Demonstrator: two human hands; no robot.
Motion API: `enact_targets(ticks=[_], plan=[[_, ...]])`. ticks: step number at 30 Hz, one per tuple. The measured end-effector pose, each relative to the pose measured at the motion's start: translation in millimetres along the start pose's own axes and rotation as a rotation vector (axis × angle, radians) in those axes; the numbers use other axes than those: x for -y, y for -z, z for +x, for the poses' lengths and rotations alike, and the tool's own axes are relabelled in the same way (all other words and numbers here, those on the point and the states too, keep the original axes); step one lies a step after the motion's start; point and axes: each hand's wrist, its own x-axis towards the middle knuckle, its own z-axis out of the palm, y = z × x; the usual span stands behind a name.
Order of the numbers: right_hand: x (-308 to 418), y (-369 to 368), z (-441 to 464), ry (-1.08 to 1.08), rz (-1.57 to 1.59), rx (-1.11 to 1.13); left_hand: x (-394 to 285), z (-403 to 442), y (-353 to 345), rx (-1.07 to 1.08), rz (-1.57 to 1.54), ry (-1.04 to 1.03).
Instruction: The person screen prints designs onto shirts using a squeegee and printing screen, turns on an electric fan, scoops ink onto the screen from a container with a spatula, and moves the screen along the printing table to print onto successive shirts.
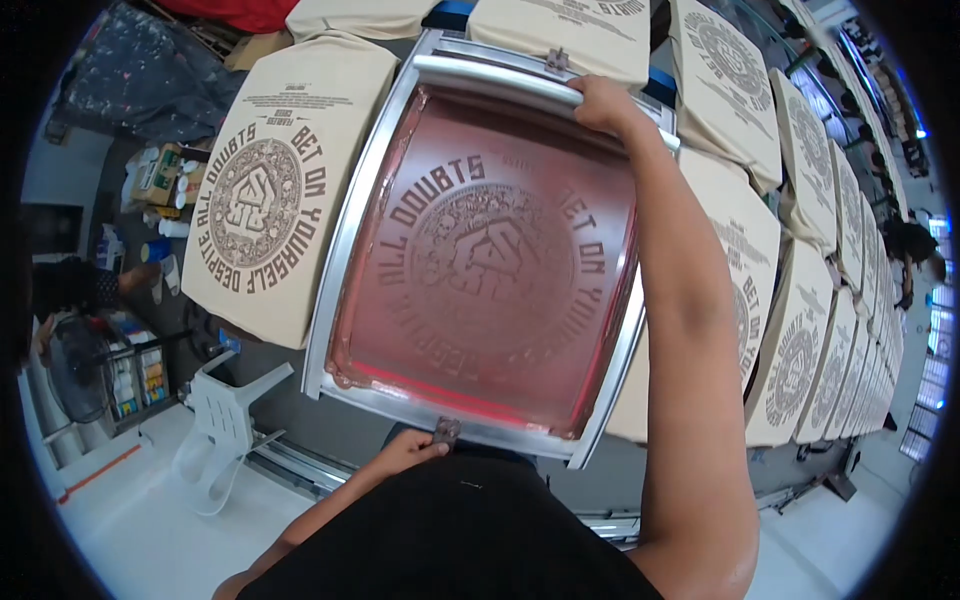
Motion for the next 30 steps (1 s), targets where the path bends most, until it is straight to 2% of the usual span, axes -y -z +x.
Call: enact_targets(ticks=[2, 3, 6, 8, 11, 15, 17, 20, 22, 23, 24, 26, 28, 29, 30], plan=[[33.8, 4.9, -46.3, 0.048, 0.043, 0.156, 3.8, 5.5, 3.1, -0.002, 0.072, -0.132], [52.2, 0.9, -76.3, 0.042, 0.024, 0.124, 2.8, 6.0, 3.2, 0.006, 0.084, -0.167], [107.8, -14.7, -169.9, -0.025, 0.058, 0.182, 6.2, 9.9, 3.8, 0.069, 0.010, -0.049], [151.1, -26.5, -237.8, -0.105, 0.035, 0.175, 7.7, 11.5, 3.8, 0.036, 0.057, -0.156], [202.2, -50.5, -331.0, -0.048, 0.122, 0.089, 10.3, 13.4, 1.4, 0.028, 0.006, -0.139], [256.8, -63.9, -412.7, 0.019, 0.141, -0.036, 26.2, 20.7, 1.4, 0.031, 0.114, -0.091], [273.0, -64.4, -433.0, -0.051, 0.131, 0.099, 16.5, 16.8, -2.7, 0.000, 0.154, -0.054], [278.8, -68.5, -444.1, -0.034, 0.132, 0.017, 4.6, 11.5, -4.3, -0.011, 0.184, -0.024], [271.0, -72.7, -442.0, -0.003, 0.138, -0.016, 21.7, 19.4, -4.3, -0.139, 0.377, -0.086], [260.4, -69.2, -442.2, 0.011, 0.135, -0.039, 8.0, 11.5, -7.2, -0.153, 0.335, -0.034], [251.5, -59.0, -443.7, -0.023, 0.109, -0.050, -7.8, -0.7, -9.5, -0.153, 0.297, 0.021], [227.3, -35.9, -448.8, -0.119, 0.022, -0.014, -8.8, -11.5, -6.4, -0.147, 0.422, -0.193], [187.1, -34.0, -467.9, -0.230, -0.048, -0.012, 5.1, -28.7, 16.4, -0.183, 0.474, -0.139], [170.7, -28.8, -475.5, -0.267, 0.066, -0.014, -2.2, -45.6, 29.0, -0.292, 0.488, -0.089], [158.5, -24.5, -480.7, -0.296, 0.182, -0.016, 2.7, -55.5, 44.3, -0.497, 0.374, -0.185]])
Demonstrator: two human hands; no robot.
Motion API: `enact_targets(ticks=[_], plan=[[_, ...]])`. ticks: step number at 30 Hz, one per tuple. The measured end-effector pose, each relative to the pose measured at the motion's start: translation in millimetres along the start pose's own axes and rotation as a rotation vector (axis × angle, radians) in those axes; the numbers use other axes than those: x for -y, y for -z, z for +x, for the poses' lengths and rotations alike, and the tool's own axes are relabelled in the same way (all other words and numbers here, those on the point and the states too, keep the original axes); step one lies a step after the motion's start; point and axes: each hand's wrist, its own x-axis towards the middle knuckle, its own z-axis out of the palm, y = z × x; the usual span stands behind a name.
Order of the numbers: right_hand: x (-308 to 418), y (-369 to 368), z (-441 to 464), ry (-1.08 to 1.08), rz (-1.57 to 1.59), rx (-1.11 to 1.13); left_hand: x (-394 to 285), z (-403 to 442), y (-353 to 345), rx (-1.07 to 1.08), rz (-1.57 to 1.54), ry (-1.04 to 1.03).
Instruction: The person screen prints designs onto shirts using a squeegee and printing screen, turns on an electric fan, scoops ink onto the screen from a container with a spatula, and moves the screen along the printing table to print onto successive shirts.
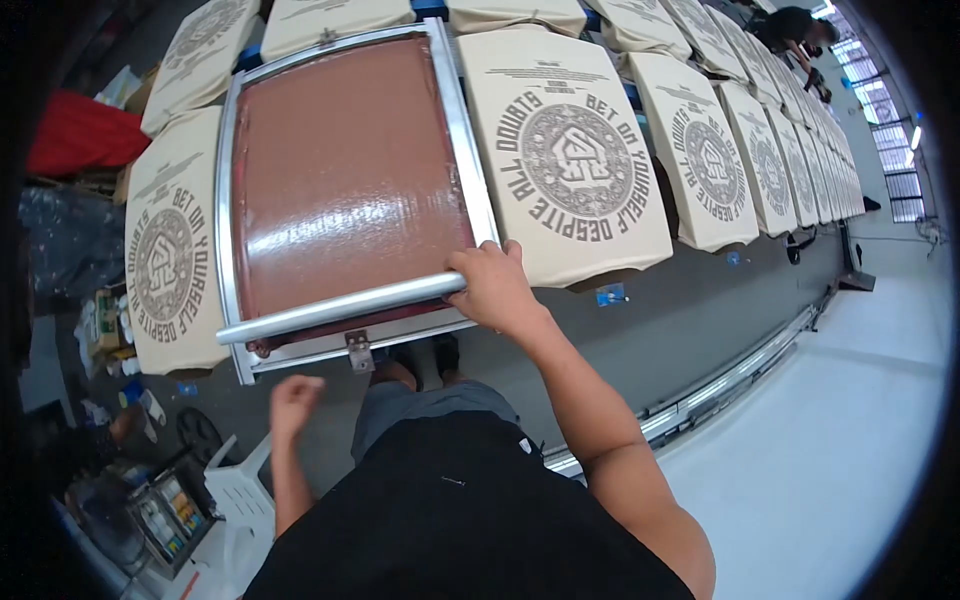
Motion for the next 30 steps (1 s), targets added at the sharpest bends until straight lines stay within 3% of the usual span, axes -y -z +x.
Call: enact_targets(ticks=[1, 3, 4, 5, 6, 8, 10, 11, 12, 15, 16, 20, 21, 22, 23, 25, 26, 27, 30], plan=[[-10.9, -0.6, 0.5, -0.011, 0.000, -0.004, 27.5, 7.5, 21.2, -0.238, -0.021, 0.003], [-34.8, -13.3, 2.5, -0.024, 0.435, -0.049, 16.9, 18.2, 65.3, -0.551, -0.265, -0.016], [-40.6, -16.9, 5.2, -0.029, 0.433, -0.068, 25.6, 36.3, 88.8, -0.709, -0.418, 0.004], [-42.6, -22.5, 6.0, -0.163, 0.668, -0.026, 33.9, 54.3, 109.9, -0.743, -0.359, -0.042], [-45.3, -28.9, 6.5, -0.302, 0.907, 0.010, 38.6, 73.8, 126.0, -0.767, -0.298, -0.091], [-53.2, -36.7, 12.9, -0.283, 0.939, -0.051, 32.3, 107.4, 132.6, -0.723, -0.263, -0.038], [-61.5, -42.3, 16.3, -0.278, 1.063, 0.038, 34.0, 126.3, 135.3, -0.402, -0.377, 0.072], [-67.0, -51.0, 19.1, -0.251, 1.084, 0.019, 74.9, 151.1, 152.9, -0.297, -0.323, 0.199], [-68.0, -50.3, 20.7, -0.258, 1.083, 0.014, 78.1, 153.6, 142.6, -0.289, -0.320, 0.198], [-61.7, -39.5, 19.2, -0.416, 1.186, 0.143, 89.6, 153.7, 124.0, -0.392, -0.448, 0.093], [-65.3, -46.7, 17.2, -0.279, 1.038, 0.041, 101.7, 154.9, 125.8, -0.433, -0.463, 0.051], [-70.2, -34.3, -9.1, -0.185, 0.930, -0.002, 95.2, 88.5, 142.7, -0.387, -0.309, 0.185], [-70.2, -29.2, -17.2, -0.122, 0.841, -0.081, 92.1, 66.3, 141.6, -0.407, -0.164, -0.029], [-75.4, -24.1, -21.9, -0.131, 0.910, -0.008, 82.1, 46.1, 134.2, -0.417, -0.014, -0.244], [-81.1, -21.5, -24.7, -0.089, 0.924, -0.007, 61.8, 24.8, 113.7, -0.616, -0.344, -0.026], [-95.6, -13.3, -22.5, -0.001, 0.950, 0.042, 35.1, -12.6, 95.7, -0.710, -0.267, 0.046], [-106.9, -6.4, -18.6, 0.044, 0.961, 0.090, 2.2, -31.4, 76.6, -0.695, -0.433, 0.157], [-121.6, 2.1, -13.8, 0.096, 1.004, 0.100, 14.7, -53.9, 88.9, -0.659, -0.454, 0.230], [-166.5, 28.5, 3.2, 0.170, 1.071, 0.164, -59.9, -81.6, 3.6, -0.889, -0.462, 0.295]])
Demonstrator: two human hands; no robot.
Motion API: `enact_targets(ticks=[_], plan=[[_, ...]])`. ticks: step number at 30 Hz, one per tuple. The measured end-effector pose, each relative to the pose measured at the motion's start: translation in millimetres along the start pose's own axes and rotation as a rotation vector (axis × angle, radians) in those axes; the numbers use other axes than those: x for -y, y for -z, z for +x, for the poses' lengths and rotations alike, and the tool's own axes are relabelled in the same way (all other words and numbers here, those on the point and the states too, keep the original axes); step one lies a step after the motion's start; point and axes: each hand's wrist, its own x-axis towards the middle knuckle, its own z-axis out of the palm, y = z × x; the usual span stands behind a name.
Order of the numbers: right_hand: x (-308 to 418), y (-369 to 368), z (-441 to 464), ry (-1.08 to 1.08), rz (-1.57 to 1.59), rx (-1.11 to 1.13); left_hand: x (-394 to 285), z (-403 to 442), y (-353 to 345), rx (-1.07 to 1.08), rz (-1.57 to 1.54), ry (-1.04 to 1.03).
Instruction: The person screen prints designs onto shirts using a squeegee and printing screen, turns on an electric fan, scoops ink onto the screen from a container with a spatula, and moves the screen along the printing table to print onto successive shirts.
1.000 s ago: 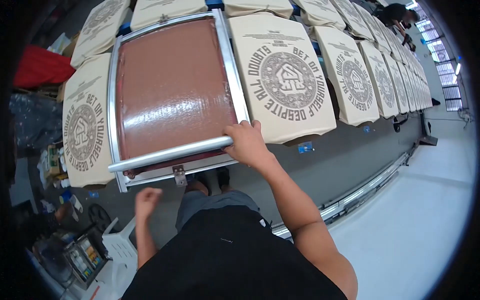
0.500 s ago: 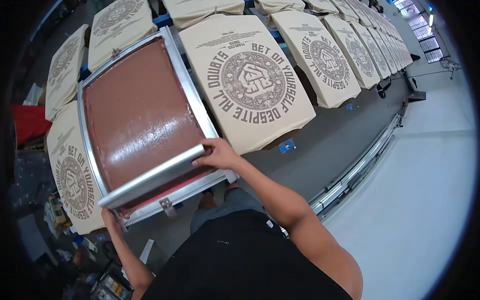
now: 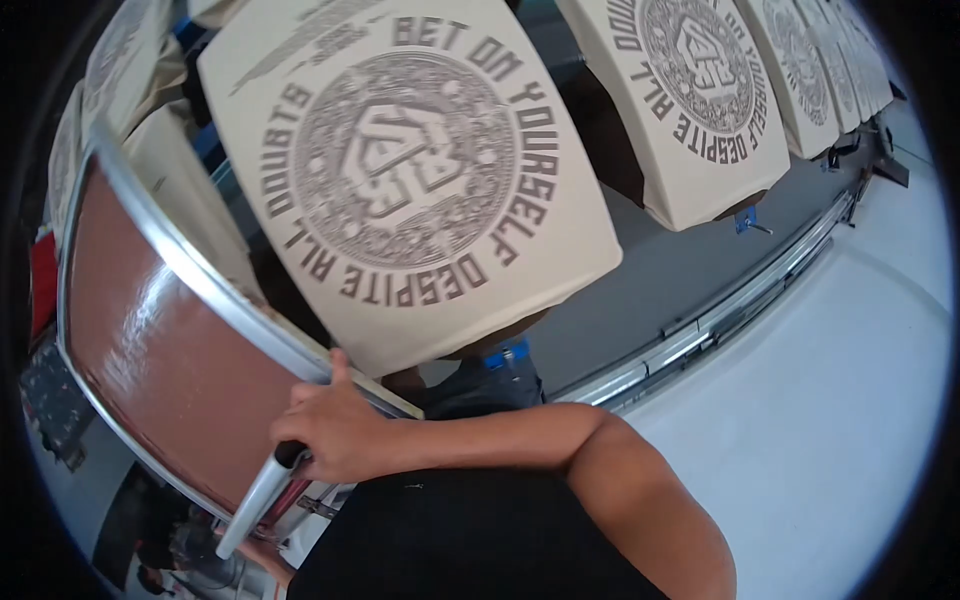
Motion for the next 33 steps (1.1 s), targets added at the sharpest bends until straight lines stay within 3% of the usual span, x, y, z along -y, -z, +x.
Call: enact_targets(ticks=[3, 5, 12, 14, 16, 33], plan=[[9.2, 45.6, 0.1, 0.024, 0.038, 0.061, -5.4, -42.8, -5.3, 0.024, 0.042, 0.018], [12.0, 72.2, -3.2, 0.033, 0.067, 0.077, -25.2, -88.7, -44.6, -0.038, 0.030, 0.112], [11.8, 137.1, -10.1, 0.032, 0.092, 0.130, -28.8, -100.3, -28.0, -0.034, 0.137, -0.026], [12.0, 146.9, -11.7, 0.046, 0.091, 0.114, -33.5, -101.8, -24.8, 0.008, 0.089, 0.050], [12.2, 155.3, -12.4, 0.058, 0.085, 0.096, -47.1, -142.7, -84.1, -0.044, 0.141, -0.107], [12.1, 181.5, 6.6, 0.088, 0.082, 0.092, -52.4, -150.5, -86.1, -0.096, 0.085, -0.057]])
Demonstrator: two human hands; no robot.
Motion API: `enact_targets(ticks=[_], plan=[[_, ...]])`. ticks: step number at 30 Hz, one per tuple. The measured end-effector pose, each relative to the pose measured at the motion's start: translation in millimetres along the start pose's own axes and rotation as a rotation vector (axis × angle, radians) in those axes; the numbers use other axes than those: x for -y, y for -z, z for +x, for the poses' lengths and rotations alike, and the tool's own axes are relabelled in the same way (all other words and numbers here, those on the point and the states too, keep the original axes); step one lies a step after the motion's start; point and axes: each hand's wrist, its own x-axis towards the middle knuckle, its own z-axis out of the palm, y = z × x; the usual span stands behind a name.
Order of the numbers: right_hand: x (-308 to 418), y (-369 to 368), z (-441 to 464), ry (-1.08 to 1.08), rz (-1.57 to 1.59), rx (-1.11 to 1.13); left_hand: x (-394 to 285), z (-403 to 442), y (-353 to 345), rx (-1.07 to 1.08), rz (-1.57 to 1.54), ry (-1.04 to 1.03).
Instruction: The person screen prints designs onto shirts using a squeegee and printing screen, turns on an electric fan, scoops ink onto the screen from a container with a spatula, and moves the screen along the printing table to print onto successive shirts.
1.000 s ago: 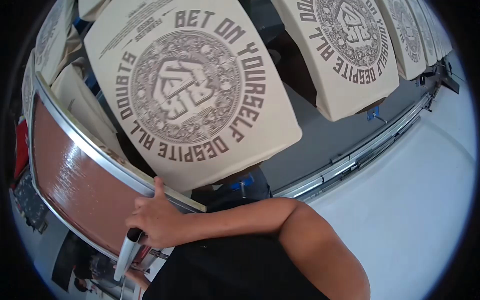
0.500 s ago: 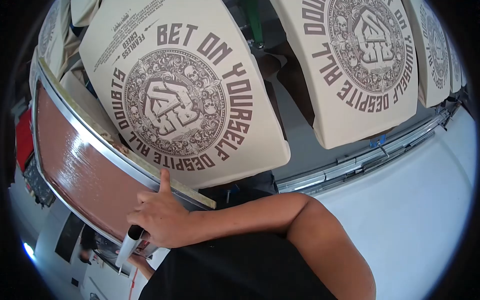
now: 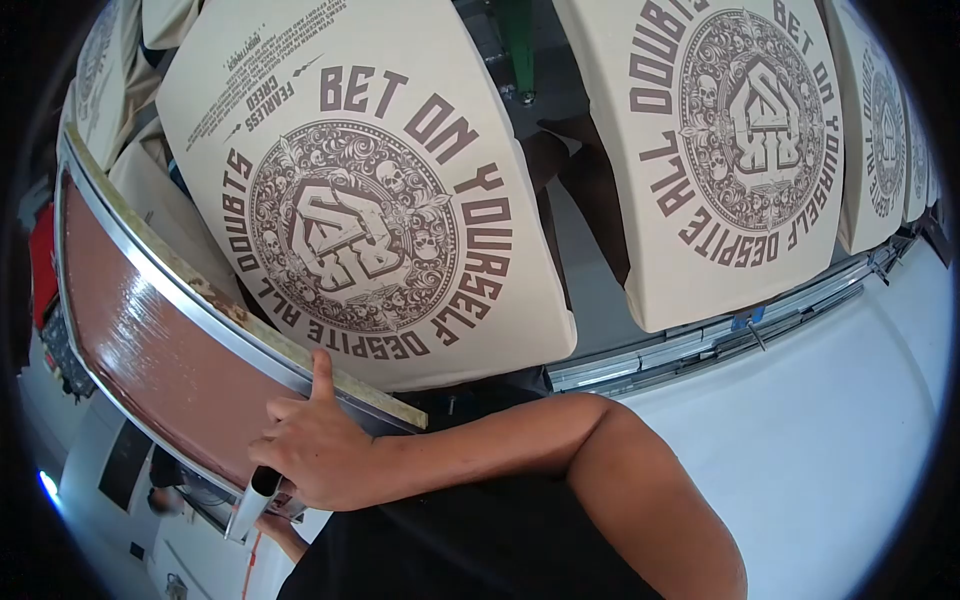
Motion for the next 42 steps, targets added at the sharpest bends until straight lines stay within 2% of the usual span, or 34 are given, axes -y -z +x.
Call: enact_targets(ticks=[11, 16, 19, 21, 23, 24, 25, 27, 29, 31, 33, 35, 37, 39, 41, 42], plan=[[-3.0, 3.9, 19.9, -0.005, 0.022, 0.007, 1.4, 10.6, 9.5, -0.028, -0.053, 0.039], [8.5, 5.7, 17.1, 0.000, -0.031, 0.023, 17.1, 24.7, 16.3, 0.021, -0.114, 0.058], [20.0, 6.4, 10.2, -0.029, -0.075, 0.072, 19.4, 12.2, -7.2, 0.015, -0.045, -0.047], [23.0, 1.4, 1.1, -0.055, -0.117, 0.037, 34.6, 40.4, 15.0, -0.020, -0.086, -0.006], [25.2, 2.5, -8.7, -0.046, -0.150, 0.047, 44.4, 54.9, 13.5, 0.242, -0.287, 0.159], [24.6, 2.5, -14.7, -0.059, -0.154, -0.014, 26.9, 24.2, -39.4, -0.014, -0.287, -0.021], [26.2, 2.7, -22.4, -0.072, -0.156, -0.068, 17.9, 16.7, -47.6, 0.100, -0.378, 0.130], [31.7, 10.6, -42.8, -0.042, -0.232, -0.130, 28.6, 8.4, -79.8, -0.074, -0.354, -0.175], [23.4, 14.3, -69.2, -0.081, -0.177, -0.187, 15.4, -9.2, -96.9, 0.118, -0.393, 0.117], [33.0, 23.5, -101.9, 0.032, -0.375, -0.254, 19.4, -27.6, -129.8, 0.125, -0.308, -0.041], [27.9, 26.3, -140.9, 0.034, -0.351, -0.361, 28.7, -36.6, -146.8, 0.375, -0.255, -0.070], [22.3, 33.4, -182.4, -0.165, -0.272, -0.442, 28.1, -59.8, -165.9, 0.412, -0.120, -0.093], [30.6, 35.4, -208.9, -0.262, -0.143, -0.536, 46.9, -69.7, -184.7, 0.472, -0.084, -0.164], [18.5, 43.4, -229.6, -0.267, -0.136, -0.564, 65.3, -72.2, -199.4, 0.528, -0.011, -0.267], [21.2, 52.1, -242.9, -0.351, -0.115, -0.578, 67.2, -83.1, -211.4, 0.559, -0.003, -0.247], [6.2, 61.8, -252.1, -0.307, -0.140, -0.578, 65.4, -87.6, -216.0, 0.556, -0.015, -0.245]])
